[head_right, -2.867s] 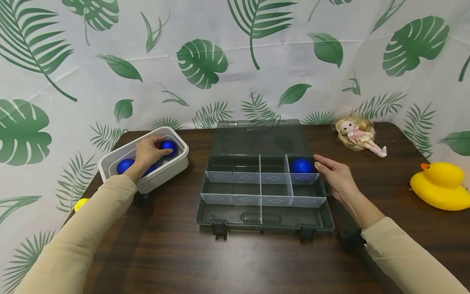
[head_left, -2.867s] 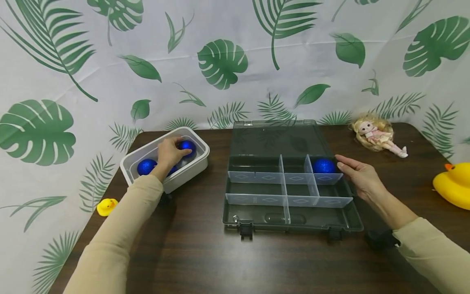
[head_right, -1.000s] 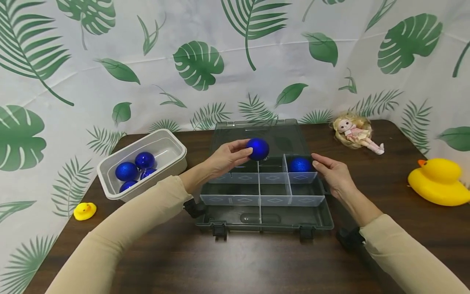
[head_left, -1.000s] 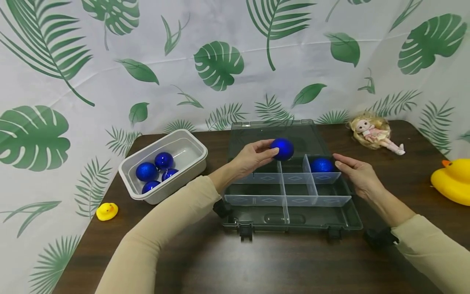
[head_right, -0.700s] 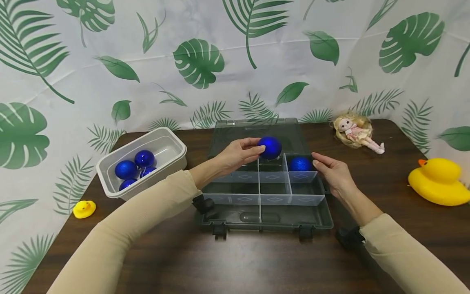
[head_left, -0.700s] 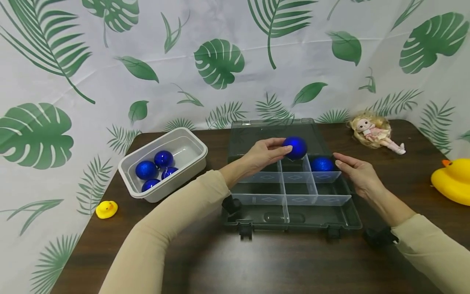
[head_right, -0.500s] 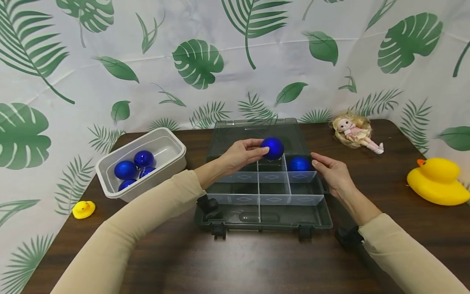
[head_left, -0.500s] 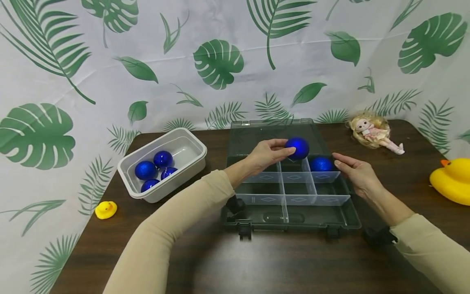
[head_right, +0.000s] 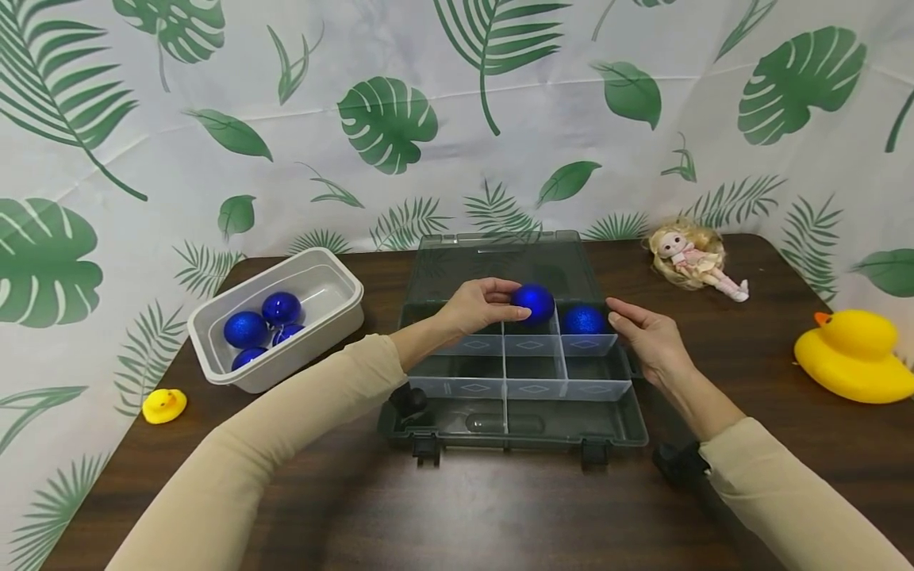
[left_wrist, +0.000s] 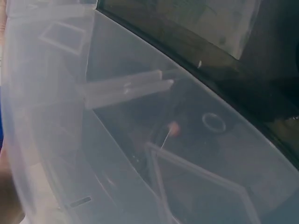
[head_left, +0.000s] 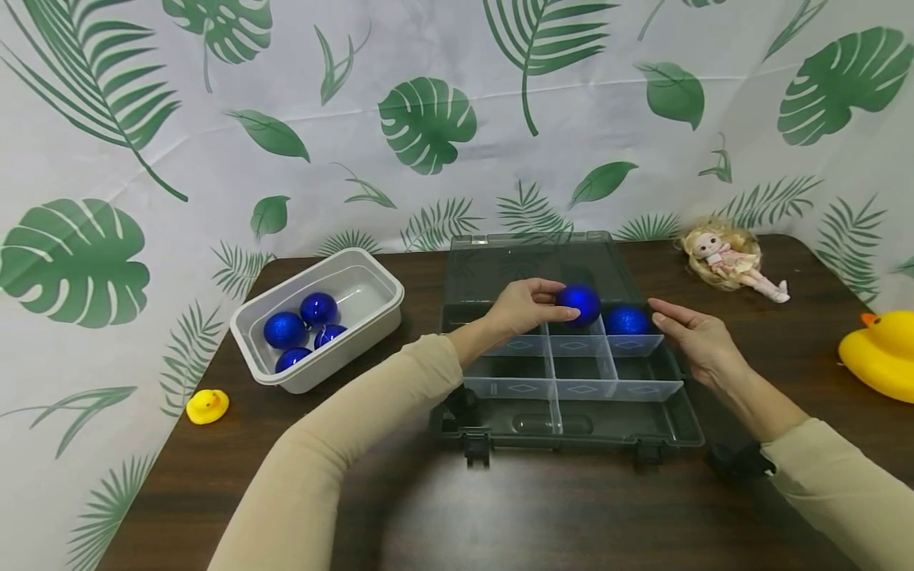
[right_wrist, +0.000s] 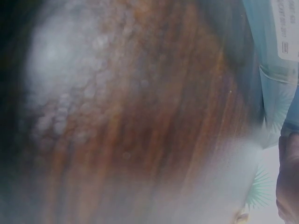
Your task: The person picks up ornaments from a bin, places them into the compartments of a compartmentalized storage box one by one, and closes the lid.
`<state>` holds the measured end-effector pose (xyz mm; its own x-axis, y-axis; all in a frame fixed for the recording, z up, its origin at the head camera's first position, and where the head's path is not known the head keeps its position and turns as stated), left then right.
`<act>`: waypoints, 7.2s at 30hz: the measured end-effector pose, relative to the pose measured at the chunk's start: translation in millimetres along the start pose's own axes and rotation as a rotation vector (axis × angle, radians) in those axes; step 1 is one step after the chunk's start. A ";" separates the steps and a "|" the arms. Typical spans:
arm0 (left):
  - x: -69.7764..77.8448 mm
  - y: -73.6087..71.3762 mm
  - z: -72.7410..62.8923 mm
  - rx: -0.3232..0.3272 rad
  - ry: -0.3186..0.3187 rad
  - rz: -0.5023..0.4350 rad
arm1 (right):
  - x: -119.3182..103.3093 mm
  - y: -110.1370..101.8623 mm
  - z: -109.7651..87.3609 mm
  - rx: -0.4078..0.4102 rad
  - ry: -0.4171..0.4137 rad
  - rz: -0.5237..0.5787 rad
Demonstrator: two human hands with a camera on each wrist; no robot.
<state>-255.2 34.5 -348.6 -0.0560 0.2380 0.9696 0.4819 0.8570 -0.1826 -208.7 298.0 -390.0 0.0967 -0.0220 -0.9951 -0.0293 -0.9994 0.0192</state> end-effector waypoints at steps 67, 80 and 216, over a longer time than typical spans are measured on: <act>-74.1 -254.6 -150.6 0.122 -0.171 0.403 | 3.7 0.6 1.5 0.002 -0.023 0.038; -74.7 -252.4 -148.1 0.171 -0.229 0.475 | 3.2 0.8 1.4 0.007 -0.012 0.037; -58.2 -279.8 -169.2 -0.177 -0.206 0.509 | 4.2 1.1 3.9 0.012 -0.005 -0.044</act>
<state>-238.8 -296.4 -326.4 0.0611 0.6998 0.7117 0.6306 0.5257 -0.5710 -212.3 296.9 -394.6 0.0929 0.0218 -0.9954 -0.0370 -0.9990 -0.0253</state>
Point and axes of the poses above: each hand's wrist, its own z-axis towards the middle knuckle, its own y-axis out of the palm, x = y × z, the point moved 2 cm from there along z, towards the middle knuckle, and after that the axes turned 2 degrees about -y, right-handed, at the moved point
